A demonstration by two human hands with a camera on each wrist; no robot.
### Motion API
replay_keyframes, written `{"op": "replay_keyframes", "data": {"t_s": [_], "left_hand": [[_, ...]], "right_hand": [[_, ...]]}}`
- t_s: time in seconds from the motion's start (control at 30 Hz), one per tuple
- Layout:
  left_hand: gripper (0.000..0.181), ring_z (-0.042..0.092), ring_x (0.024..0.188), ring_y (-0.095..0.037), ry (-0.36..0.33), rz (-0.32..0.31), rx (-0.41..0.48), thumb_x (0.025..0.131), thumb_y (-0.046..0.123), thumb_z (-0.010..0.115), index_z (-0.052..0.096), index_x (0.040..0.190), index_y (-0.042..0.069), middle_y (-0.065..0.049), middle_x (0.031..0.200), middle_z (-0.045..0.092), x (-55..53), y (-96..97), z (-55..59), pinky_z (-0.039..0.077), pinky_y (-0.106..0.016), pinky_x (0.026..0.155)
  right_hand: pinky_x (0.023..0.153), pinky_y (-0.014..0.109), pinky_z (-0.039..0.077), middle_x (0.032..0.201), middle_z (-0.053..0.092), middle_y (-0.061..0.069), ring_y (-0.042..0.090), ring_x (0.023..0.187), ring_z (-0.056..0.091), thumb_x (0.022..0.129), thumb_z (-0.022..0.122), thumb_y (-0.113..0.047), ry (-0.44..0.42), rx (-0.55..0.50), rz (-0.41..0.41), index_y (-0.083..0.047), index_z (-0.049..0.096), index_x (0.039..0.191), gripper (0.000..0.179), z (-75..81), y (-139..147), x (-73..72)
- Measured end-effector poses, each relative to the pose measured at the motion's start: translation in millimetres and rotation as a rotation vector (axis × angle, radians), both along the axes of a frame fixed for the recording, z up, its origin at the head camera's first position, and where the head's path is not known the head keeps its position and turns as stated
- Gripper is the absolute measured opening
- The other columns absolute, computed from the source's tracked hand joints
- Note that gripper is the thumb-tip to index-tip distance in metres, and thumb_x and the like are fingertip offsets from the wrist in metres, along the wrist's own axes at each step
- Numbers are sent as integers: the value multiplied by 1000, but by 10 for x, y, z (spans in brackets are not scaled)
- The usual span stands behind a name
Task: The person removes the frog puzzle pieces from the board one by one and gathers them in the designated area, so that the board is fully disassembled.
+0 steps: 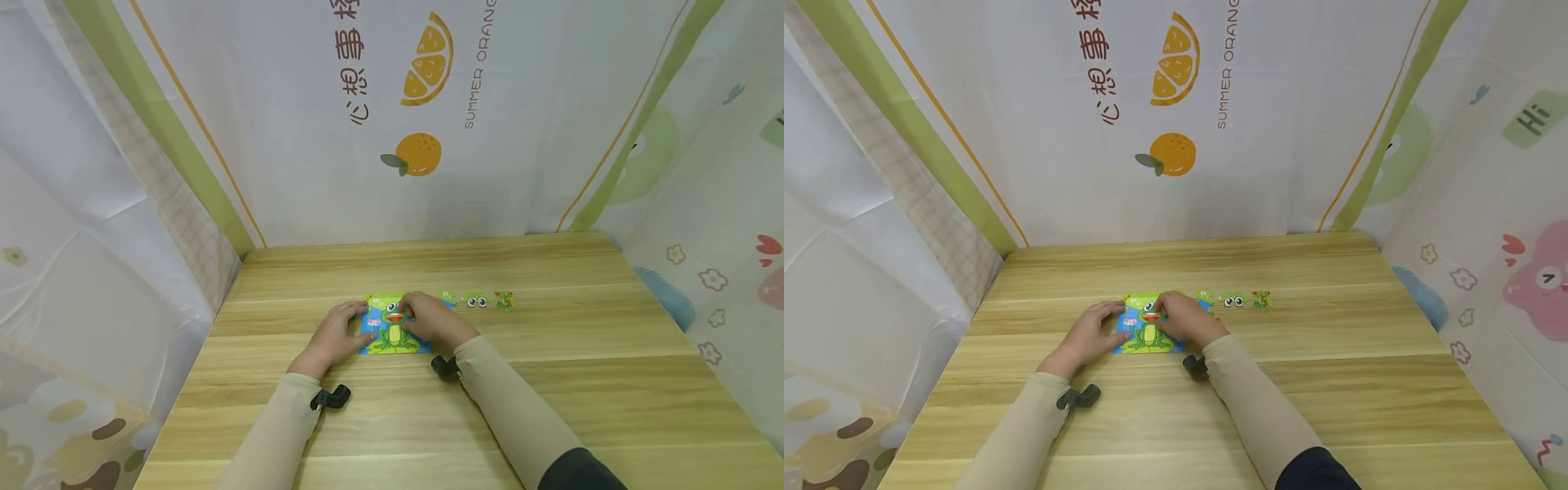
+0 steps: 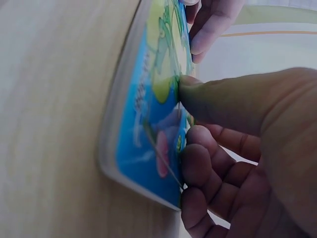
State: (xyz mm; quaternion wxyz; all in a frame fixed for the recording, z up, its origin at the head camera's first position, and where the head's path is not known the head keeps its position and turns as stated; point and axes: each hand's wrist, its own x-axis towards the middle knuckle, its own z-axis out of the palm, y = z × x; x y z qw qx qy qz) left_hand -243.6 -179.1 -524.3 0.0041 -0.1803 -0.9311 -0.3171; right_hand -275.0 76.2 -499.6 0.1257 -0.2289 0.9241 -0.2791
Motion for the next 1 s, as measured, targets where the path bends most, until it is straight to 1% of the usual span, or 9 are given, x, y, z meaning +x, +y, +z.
{"op": "replay_keyframes", "data": {"t_s": [0.1, 0.3, 0.43, 0.6, 0.67, 0.77, 0.87, 1.0], "left_hand": [[63, 41, 148, -31, -2, 4, 1, 91, 38, 84, 63, 143, 8, -3, 156, 52, 7, 8, 5, 36, -50, 122], [64, 43, 147, -31, 14, 21, -33, 91, 39, 84, 63, 143, 8, -2, 156, 52, 29, 50, 23, 38, -50, 121], [64, 46, 145, -31, 25, 50, -51, 90, 40, 84, 64, 141, 7, -4, 154, 54, 47, 97, 44, 39, -49, 120], [66, 50, 141, -31, 49, 86, -77, 88, 43, 85, 65, 138, 5, -6, 149, 58, 56, 154, 52, 43, -47, 117], [67, 51, 139, -30, 60, 93, -85, 87, 45, 85, 66, 137, 4, -7, 147, 59, 54, 173, 49, 45, -45, 116], [69, 53, 137, -31, 79, 97, -94, 86, 47, 86, 66, 135, 3, -9, 145, 61, 52, 199, 46, 46, -45, 114], [71, 55, 135, -32, 93, 106, -98, 84, 49, 87, 66, 134, 2, -10, 143, 62, 53, 221, 47, 48, -45, 113], [74, 55, 135, -31, 93, 119, -113, 83, 51, 87, 67, 134, 2, -9, 143, 62, 51, 236, 35, 48, -44, 113]], "right_hand": [[74, 30, 53, 96, 59, -1, 15, 83, 57, 98, 77, -18, 8, -4, 2, -9, 69, 124, 29, -1, 3, 0], [86, 32, 55, 104, 60, -4, 14, 93, 58, 97, 78, -18, 49, -1, -16, -11, 71, 122, 27, -17, 9, -14], [89, 33, 57, 106, 62, -3, 14, 96, 60, 99, 75, -16, 57, -20, -36, -11, 72, 120, 22, -22, 3, -22], [93, 34, 58, 110, 65, -2, 15, 102, 64, 100, 73, -16, 77, -20, -51, -11, 73, 115, 16, 1, -12, -19], [91, 34, 58, 110, 66, -1, 15, 99, 64, 100, 73, -15, 79, -21, -61, -12, 74, 113, 14, 11, -18, -18], [83, 31, 59, 107, 68, -1, 14, 89, 64, 98, 75, -15, 78, -27, -88, -13, 76, 108, 10, 19, -33, -23], [78, 30, 58, 103, 69, -3, 12, 83, 62, 97, 78, -15, 95, -28, -108, -15, 77, 104, 8, 16, -45, -32], [83, 33, 58, 97, 70, -6, 11, 85, 62, 95, 81, -19, 138, -1, -113, -17, 79, 101, 7, 18, -56, -34]]}}
